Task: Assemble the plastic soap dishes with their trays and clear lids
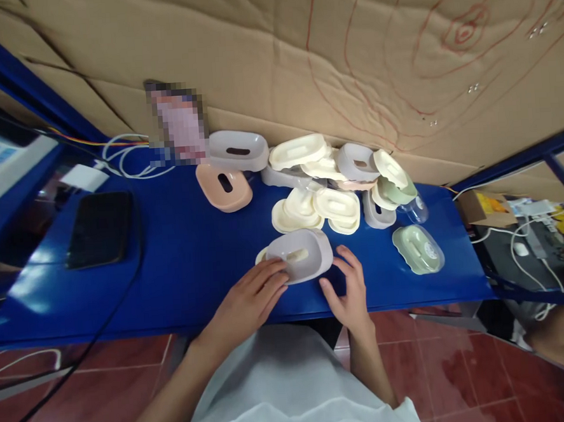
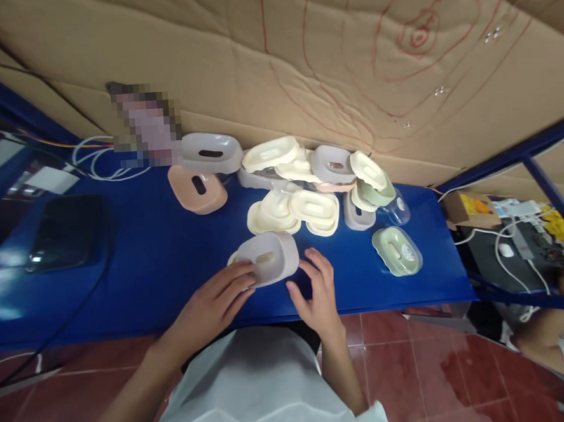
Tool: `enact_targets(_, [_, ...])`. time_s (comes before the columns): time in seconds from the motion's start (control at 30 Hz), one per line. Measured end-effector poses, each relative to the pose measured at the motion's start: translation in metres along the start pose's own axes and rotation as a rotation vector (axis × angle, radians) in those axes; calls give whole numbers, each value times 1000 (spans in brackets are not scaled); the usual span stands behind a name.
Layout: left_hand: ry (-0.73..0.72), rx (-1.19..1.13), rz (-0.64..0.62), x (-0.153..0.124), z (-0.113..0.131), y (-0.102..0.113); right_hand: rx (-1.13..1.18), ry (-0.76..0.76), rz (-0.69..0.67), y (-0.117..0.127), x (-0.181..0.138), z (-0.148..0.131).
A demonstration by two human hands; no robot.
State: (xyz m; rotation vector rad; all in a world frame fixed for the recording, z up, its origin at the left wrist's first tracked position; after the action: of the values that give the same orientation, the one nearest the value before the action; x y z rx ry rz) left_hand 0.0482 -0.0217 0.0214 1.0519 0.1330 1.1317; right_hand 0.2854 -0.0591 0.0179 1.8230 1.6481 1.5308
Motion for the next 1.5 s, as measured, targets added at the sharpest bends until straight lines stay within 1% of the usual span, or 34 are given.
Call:
enact_targets(0.03, [-13, 10, -3, 1, 2, -3, -7, 18, -42, 0, 1, 3])
enact_targets(0.1, [-29, 24, 40, -3, 2, -5, -13, 53, -119, 0, -1, 7])
enact_targets(0.13, [-32, 30, 72, -7, 1, -3, -14, 43, -119, 0, -3, 10])
enact_targets(0.23, [-8, 50, 177, -18, -4, 5, -22, -50, -45, 0, -8, 15])
enact_targets(0.27, [5, 65, 194, -21, -6, 8, -29, -50, -51, -2, -7, 14])
enact_targets(0.33, [11, 113, 177, -22, -7, 10, -48, 29, -143, -9, -2, 10])
enact_targets(0.4, [-7, 160, 121, -20, -7, 9, -54, 142, -281, -20, 6, 4])
enact_targets(0.47, [-21, 185, 76, -17, -7, 6, -38, 202, -362, -28, 13, 1])
enact_targets(0.53, [5, 210, 84, -16, -9, 4, 5, 204, -351, -32, 17, 1])
enact_targets(0.63, [172, 203, 147, -19, -22, 2, 58, 159, -252, -30, 17, 4])
enact_targets(0.7, [281, 116, 117, -22, -31, -2, 49, 126, -201, -28, 15, 4])
enact_targets(0.73, [307, 66, 81, -23, -34, -4, 33, 122, -196, -27, 15, 4])
enact_targets(0.77, [310, 33, 49, -24, -35, -7, 17, 127, -205, -27, 14, 3])
enact_targets(0.83, [268, 35, 23, -24, -35, -10, -9, 157, -247, -28, 14, 1])
enact_targets(0.93, [177, 103, 58, -20, -33, -8, -27, 201, -262, -27, 15, -2])
enact_targets(1.03, [125, 128, 95, -16, -32, -2, -33, 267, -280, -25, 19, -1])
enact_targets(1.2, [35, 266, 122, -17, -32, 2, -139, 404, -433, -27, 31, 4])
enact_targets(1.27, [37, 316, 138, -20, -32, 2, -154, 501, -479, -30, 35, 6])
enact_targets(1.37, [94, 330, 114, -23, -33, 2, -129, 624, -505, -36, 38, 7])
enact_targets(1.5, [130, 336, 62, -23, -34, 0, -137, 681, -521, -45, 38, 4])
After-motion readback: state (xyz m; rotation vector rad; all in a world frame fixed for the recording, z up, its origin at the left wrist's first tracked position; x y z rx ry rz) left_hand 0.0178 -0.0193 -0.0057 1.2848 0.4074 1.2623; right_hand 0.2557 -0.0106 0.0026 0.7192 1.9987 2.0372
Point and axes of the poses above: each hand's wrist, its own x-axis towards the middle knuckle, its own y-axis out of the back of the hand, z = x × y, the point moved 3 cm from there along x, towards the middle knuckle, and after that the axes turned 8 degrees about y, right-handed, at the moved point
